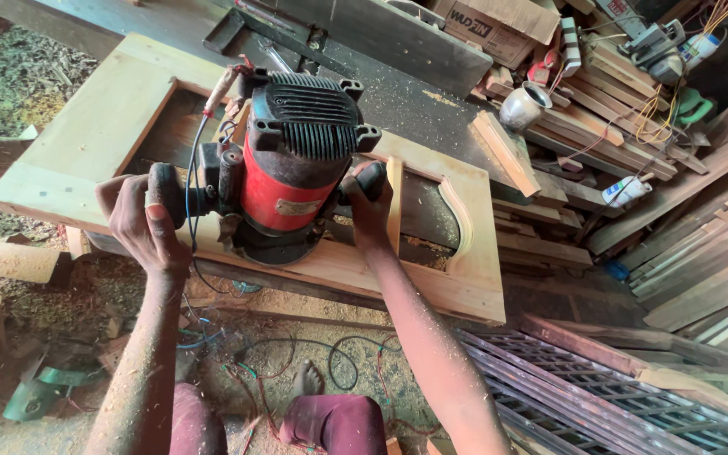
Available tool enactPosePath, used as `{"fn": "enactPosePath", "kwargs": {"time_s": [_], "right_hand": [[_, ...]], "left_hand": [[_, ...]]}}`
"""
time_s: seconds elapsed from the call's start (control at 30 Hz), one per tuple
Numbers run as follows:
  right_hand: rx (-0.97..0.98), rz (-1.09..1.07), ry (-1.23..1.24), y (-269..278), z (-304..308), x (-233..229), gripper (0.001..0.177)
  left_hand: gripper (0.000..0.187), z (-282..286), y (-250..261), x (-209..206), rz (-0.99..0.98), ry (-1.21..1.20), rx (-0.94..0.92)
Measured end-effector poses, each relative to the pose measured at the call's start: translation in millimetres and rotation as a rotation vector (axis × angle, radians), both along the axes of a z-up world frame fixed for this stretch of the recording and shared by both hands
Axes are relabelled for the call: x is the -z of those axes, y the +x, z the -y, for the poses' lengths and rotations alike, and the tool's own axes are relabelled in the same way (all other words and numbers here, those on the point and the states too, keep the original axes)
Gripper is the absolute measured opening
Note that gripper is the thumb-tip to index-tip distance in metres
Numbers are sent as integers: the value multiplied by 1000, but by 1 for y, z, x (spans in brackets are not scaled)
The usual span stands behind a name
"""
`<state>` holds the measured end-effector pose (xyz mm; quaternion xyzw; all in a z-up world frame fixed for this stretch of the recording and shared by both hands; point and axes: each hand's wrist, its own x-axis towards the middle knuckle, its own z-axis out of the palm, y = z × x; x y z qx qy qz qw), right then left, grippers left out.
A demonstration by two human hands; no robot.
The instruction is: The person uses a handheld electric router to shape the edges of a wooden frame placed on a workbench. They guide the tool along the wood's contours, creating a decorative profile while sawdust accumulates on the surface.
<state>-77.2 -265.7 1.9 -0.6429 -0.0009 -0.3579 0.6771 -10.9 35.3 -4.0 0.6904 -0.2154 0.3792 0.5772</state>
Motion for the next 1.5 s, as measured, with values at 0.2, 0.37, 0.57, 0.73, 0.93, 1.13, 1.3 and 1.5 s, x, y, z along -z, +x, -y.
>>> {"fn": "enactPosePath", "kwargs": {"time_s": [0.2,0.37,0.57,0.73,0.93,1.13,1.3,1.5], "right_hand": [[5,-14,-30,2,-2,2,18],[17,-9,-25,6,-4,5,19],[3,-22,-18,11,-7,5,18],[-4,-36,-31,11,-15,-1,18],[-22,-66,2,13,-20,-2,18],[-11,-44,-14,18,-22,1,18],[-27,-20,-35,22,-25,3,16],[-29,-33,-36,28,-31,3,16]], "left_hand": [[80,-1,2,2,-27,-32,-4],[79,0,4,3,-44,-51,-25],[81,-2,2,0,-36,-53,-23],[81,-1,2,-1,-49,-78,-49],[85,0,3,4,-80,-105,-80],[86,1,2,1,-88,-161,-83],[87,1,1,-1,-89,-183,-91],[86,4,4,0,-111,-303,-58]]}}
